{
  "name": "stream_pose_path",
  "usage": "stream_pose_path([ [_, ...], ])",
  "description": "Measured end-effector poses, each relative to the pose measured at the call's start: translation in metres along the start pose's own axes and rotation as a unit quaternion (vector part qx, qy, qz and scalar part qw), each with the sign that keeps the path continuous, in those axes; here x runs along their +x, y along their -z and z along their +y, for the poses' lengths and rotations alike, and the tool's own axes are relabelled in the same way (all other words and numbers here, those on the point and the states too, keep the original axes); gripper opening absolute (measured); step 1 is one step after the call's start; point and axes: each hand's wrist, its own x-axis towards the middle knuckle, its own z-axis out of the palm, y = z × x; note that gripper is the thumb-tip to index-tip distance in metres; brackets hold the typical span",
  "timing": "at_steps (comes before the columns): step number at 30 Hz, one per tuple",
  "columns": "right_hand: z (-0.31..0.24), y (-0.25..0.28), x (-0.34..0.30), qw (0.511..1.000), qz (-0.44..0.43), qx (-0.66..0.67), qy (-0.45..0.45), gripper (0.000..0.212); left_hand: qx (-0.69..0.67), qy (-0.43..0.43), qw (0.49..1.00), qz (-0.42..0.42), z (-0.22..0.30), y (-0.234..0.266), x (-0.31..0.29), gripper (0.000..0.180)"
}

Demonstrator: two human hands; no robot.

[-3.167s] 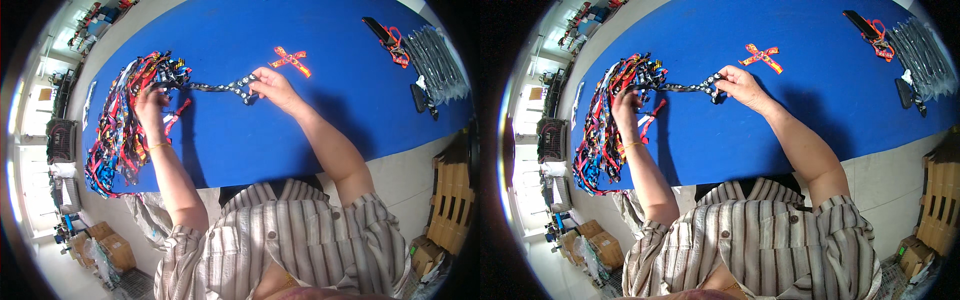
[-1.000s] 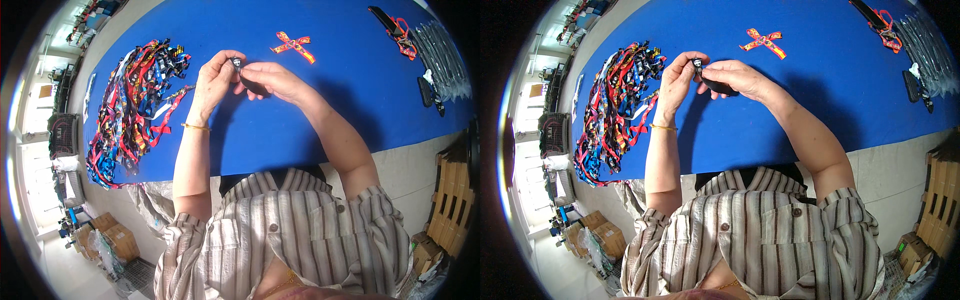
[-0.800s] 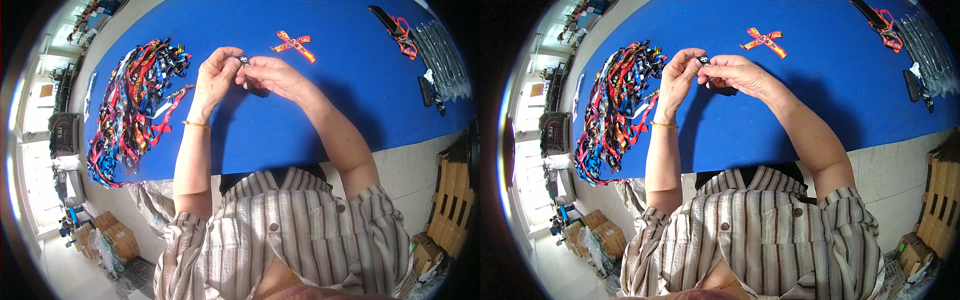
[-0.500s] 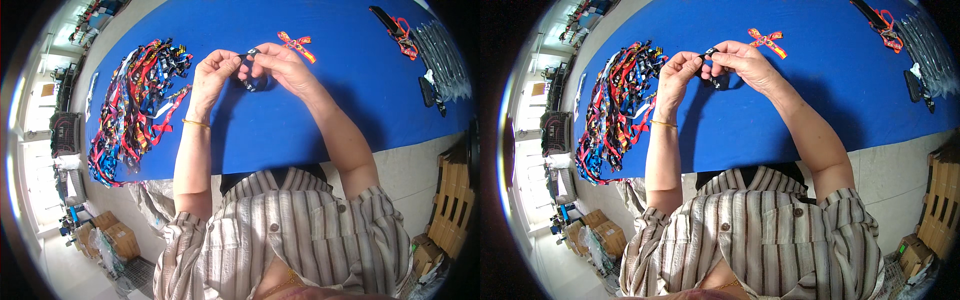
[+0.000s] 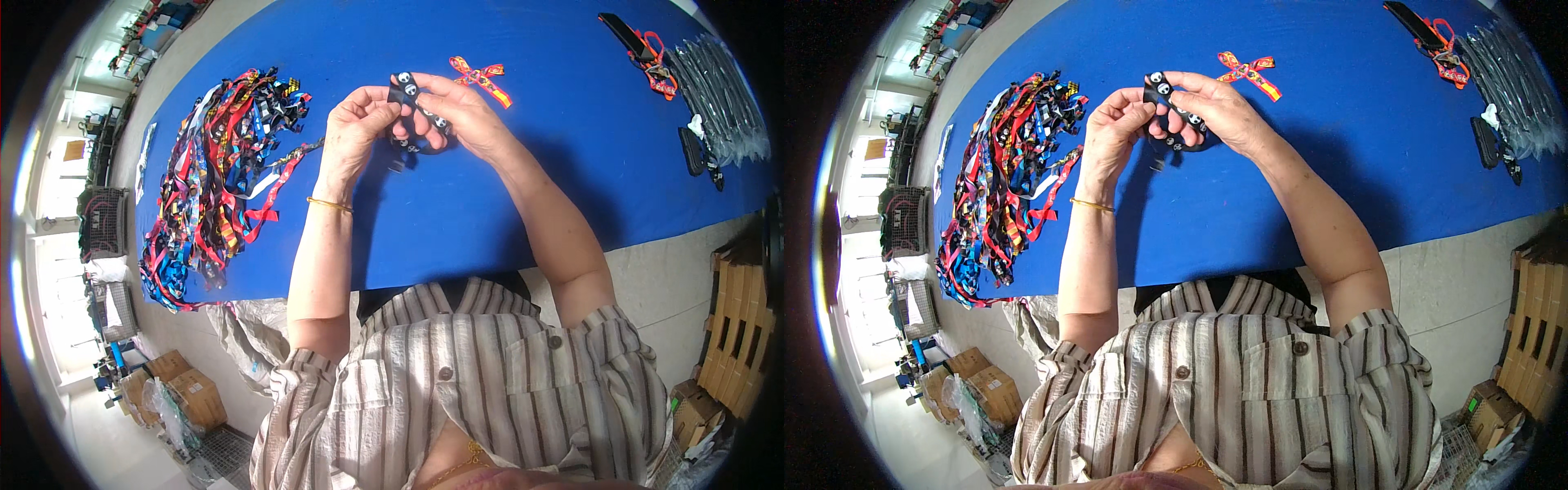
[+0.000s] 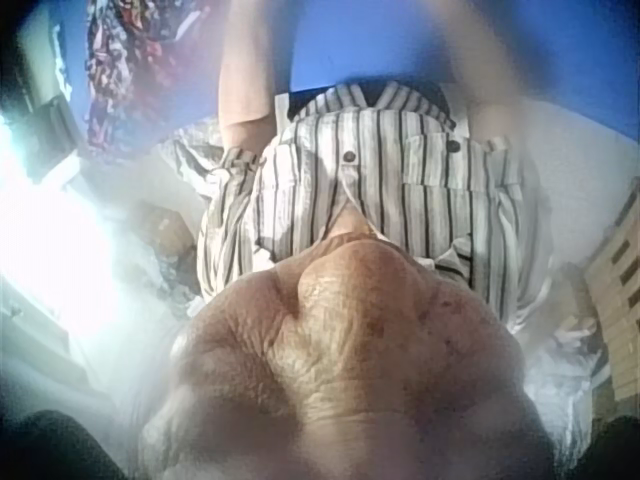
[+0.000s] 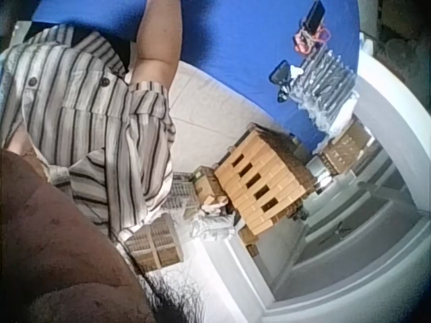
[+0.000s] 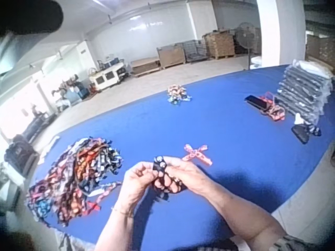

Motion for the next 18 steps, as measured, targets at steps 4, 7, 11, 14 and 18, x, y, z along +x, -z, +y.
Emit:
stream_pose_path([
  [4, 0.001, 0.004, 0.001, 1.0, 0.026, -0.006, 0.001, 0.042, 0.007, 0.008, 1.0, 0.004, -0.007, 0.005, 0.001, 0.014],
  [7, -0.003, 0.002, -0.001, 0.999, 0.023, -0.017, -0.035, 0.043, -0.005, 0.025, 1.0, 0.011, -0.011, 0.006, 0.001, 0.013],
  [11, 0.003, 0.002, 0.002, 0.999, 0.006, -0.022, -0.038, 0.044, 0.022, 0.037, 0.999, 0.017, -0.013, 0.002, 0.001, 0.013],
  [14, 0.006, 0.003, 0.002, 0.998, 0.0, -0.031, -0.055, 0.045, 0.028, 0.04, 0.999, 0.005, -0.016, 0.004, 0.001, 0.013],
  [18, 0.013, 0.005, 0.005, 0.997, 0.001, -0.065, -0.046, 0.043, 0.046, 0.046, 0.998, -0.003, -0.02, 0.004, -0.001, 0.011],
])
